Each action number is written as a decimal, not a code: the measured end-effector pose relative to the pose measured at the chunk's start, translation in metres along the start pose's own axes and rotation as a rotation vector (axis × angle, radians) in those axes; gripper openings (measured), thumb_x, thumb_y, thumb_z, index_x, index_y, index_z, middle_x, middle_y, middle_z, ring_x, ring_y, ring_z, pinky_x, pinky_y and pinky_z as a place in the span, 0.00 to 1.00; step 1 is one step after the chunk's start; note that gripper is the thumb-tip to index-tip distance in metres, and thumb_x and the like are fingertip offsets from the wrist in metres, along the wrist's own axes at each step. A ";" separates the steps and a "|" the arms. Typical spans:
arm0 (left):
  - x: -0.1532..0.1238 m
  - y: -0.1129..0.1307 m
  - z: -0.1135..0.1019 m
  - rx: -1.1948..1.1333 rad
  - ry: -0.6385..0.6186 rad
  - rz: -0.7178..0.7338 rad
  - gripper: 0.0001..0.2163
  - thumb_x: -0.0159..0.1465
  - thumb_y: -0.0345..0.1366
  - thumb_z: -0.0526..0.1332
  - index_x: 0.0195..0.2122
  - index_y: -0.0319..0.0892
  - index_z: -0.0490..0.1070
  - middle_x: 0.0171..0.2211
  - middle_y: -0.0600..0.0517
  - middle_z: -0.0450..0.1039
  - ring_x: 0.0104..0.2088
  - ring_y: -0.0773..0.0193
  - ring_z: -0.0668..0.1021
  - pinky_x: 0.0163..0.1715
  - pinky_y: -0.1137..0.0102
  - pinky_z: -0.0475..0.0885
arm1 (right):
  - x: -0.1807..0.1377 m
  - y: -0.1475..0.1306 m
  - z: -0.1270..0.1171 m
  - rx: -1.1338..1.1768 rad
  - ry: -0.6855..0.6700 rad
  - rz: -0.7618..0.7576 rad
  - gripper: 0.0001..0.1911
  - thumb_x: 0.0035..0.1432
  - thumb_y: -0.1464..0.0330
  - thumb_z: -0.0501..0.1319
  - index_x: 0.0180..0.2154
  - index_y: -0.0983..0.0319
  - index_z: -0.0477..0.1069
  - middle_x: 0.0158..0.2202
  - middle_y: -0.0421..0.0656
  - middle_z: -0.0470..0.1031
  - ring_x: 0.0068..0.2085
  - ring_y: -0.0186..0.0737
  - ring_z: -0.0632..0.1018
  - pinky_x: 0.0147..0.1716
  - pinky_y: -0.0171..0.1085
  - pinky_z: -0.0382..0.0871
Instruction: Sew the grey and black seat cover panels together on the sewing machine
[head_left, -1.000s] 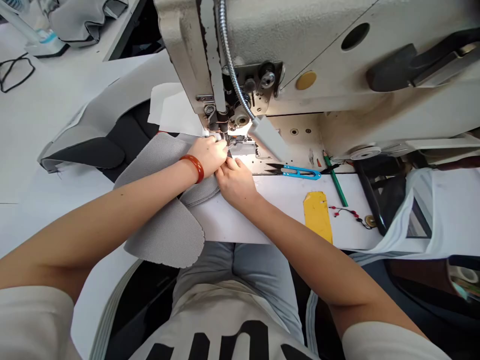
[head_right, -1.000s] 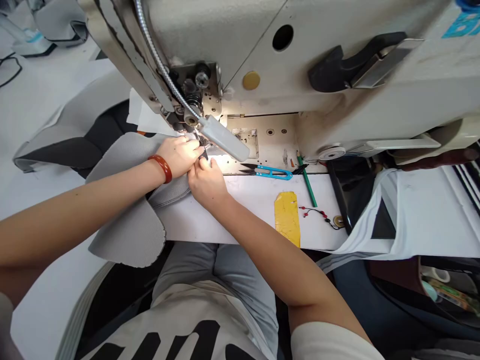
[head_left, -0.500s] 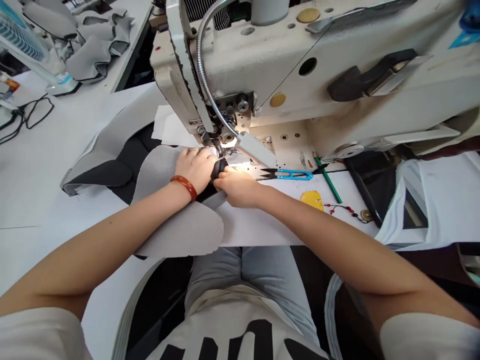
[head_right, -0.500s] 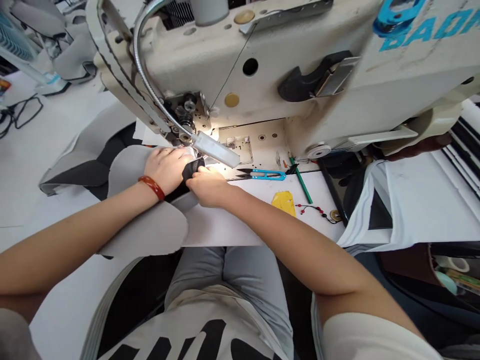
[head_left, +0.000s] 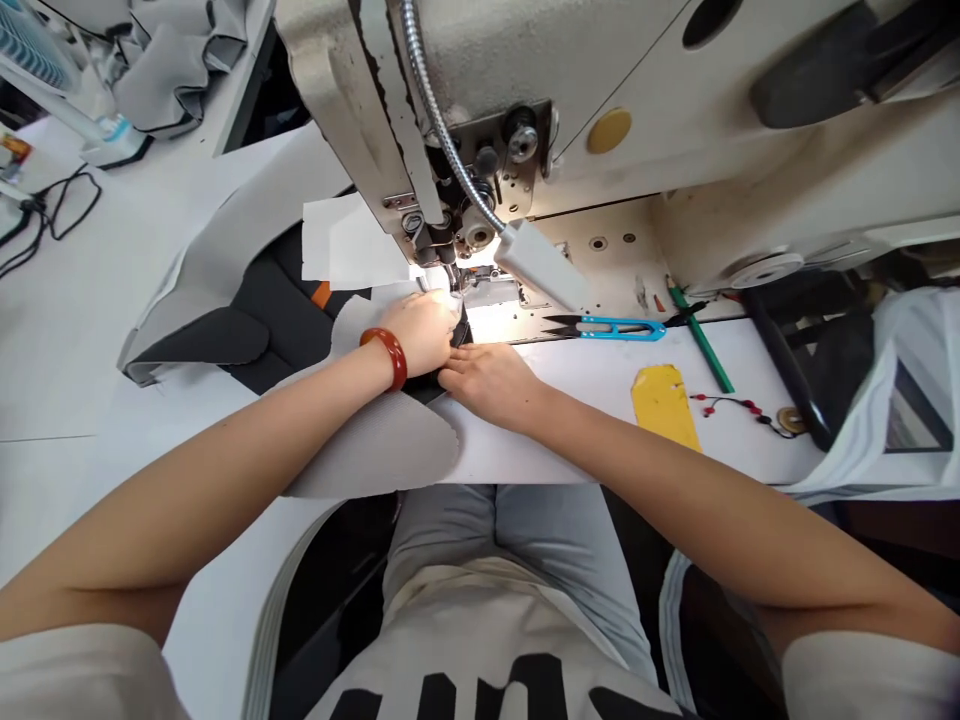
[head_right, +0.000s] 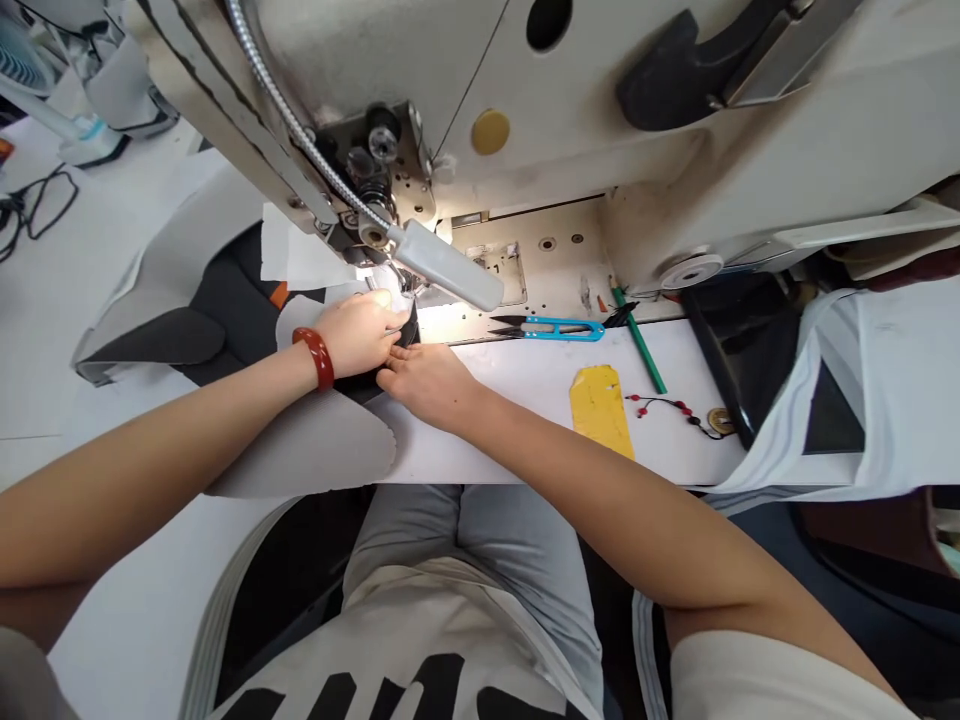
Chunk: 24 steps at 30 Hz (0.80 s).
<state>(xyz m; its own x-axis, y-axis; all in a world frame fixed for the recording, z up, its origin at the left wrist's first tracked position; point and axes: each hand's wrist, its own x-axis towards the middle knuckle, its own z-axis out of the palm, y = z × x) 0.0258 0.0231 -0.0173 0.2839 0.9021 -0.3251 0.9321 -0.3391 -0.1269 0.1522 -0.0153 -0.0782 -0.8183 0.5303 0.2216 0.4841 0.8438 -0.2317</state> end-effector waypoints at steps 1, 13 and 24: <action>0.001 0.000 0.002 -0.004 0.024 -0.008 0.10 0.62 0.34 0.56 0.38 0.42 0.77 0.42 0.46 0.72 0.43 0.54 0.74 0.40 0.64 0.69 | -0.001 0.000 0.000 -0.001 0.002 0.012 0.13 0.64 0.79 0.53 0.35 0.66 0.76 0.40 0.50 0.80 0.45 0.40 0.78 0.44 0.37 0.66; 0.022 -0.011 0.008 0.107 0.176 0.034 0.14 0.66 0.36 0.53 0.42 0.40 0.78 0.45 0.43 0.75 0.46 0.53 0.75 0.48 0.61 0.68 | 0.011 0.008 0.009 -0.039 0.082 0.032 0.15 0.65 0.78 0.49 0.46 0.71 0.73 0.50 0.57 0.76 0.53 0.47 0.75 0.59 0.44 0.60; 0.024 -0.026 -0.006 0.155 0.075 0.187 0.13 0.63 0.35 0.55 0.42 0.42 0.78 0.47 0.47 0.76 0.51 0.53 0.74 0.49 0.63 0.68 | 0.032 -0.012 -0.009 -0.021 -0.073 0.022 0.15 0.58 0.82 0.51 0.33 0.69 0.76 0.35 0.56 0.80 0.40 0.51 0.80 0.38 0.48 0.70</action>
<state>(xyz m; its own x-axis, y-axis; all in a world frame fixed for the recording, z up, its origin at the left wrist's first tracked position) 0.0100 0.0552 -0.0158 0.4695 0.8350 -0.2869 0.8177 -0.5338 -0.2155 0.1227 -0.0076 -0.0597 -0.8273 0.5423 0.1465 0.5084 0.8337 -0.2154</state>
